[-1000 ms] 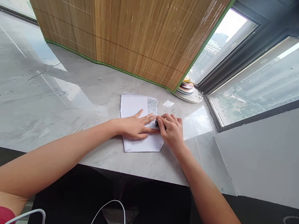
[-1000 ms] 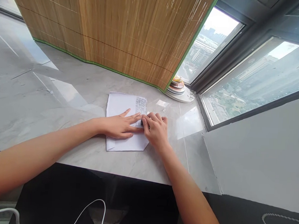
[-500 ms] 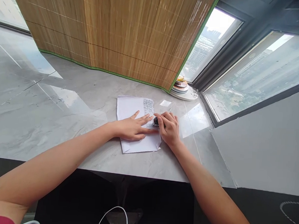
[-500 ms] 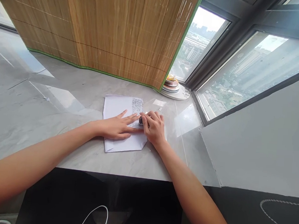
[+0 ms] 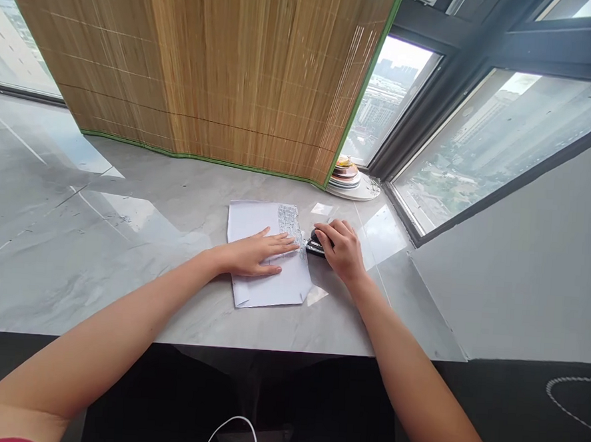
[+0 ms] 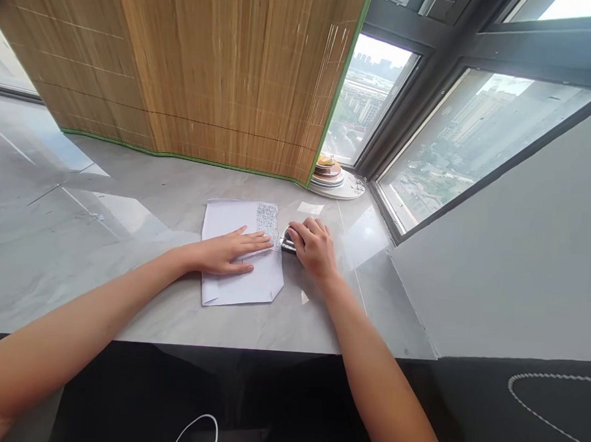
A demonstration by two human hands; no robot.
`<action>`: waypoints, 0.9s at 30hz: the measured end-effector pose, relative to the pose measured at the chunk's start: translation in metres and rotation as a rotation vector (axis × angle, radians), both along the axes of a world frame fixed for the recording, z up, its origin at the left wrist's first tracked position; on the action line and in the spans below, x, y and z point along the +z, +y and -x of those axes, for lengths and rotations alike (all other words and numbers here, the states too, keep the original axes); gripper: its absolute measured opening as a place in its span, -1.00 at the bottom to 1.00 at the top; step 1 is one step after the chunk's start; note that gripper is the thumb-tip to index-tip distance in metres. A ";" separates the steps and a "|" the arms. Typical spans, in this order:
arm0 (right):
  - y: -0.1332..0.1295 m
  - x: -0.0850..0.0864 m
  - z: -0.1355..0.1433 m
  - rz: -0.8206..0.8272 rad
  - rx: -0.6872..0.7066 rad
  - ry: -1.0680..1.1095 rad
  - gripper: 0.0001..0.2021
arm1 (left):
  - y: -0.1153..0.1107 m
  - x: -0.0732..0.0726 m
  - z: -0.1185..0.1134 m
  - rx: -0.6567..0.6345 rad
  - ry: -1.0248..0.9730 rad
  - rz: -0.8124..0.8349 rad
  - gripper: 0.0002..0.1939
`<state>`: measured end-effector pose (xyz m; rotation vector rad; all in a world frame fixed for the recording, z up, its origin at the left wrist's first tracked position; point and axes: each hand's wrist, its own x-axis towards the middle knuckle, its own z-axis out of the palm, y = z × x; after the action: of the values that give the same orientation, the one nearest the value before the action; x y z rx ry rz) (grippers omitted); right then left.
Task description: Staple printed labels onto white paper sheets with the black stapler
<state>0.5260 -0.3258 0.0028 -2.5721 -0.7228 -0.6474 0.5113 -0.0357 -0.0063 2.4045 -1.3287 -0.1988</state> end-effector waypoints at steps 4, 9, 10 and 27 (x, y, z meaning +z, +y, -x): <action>-0.022 0.009 0.000 0.062 0.160 0.216 -0.54 | 0.005 -0.001 -0.005 -0.029 -0.030 -0.007 -0.44; -0.031 0.001 -0.003 0.022 0.159 0.302 -0.49 | 0.008 0.003 -0.003 -0.016 -0.042 -0.045 -0.44; -0.029 -0.002 -0.004 0.002 0.150 0.301 -0.50 | 0.008 0.004 -0.002 -0.011 -0.053 -0.041 -0.45; 0.127 0.012 0.039 -0.061 -0.269 0.292 -0.63 | 0.037 0.004 -0.033 0.676 0.224 1.322 -0.34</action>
<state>0.4867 -0.1986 0.0151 -2.6506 -0.2620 -0.3506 0.5445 0.0008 -0.0023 1.4312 -0.2337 0.4510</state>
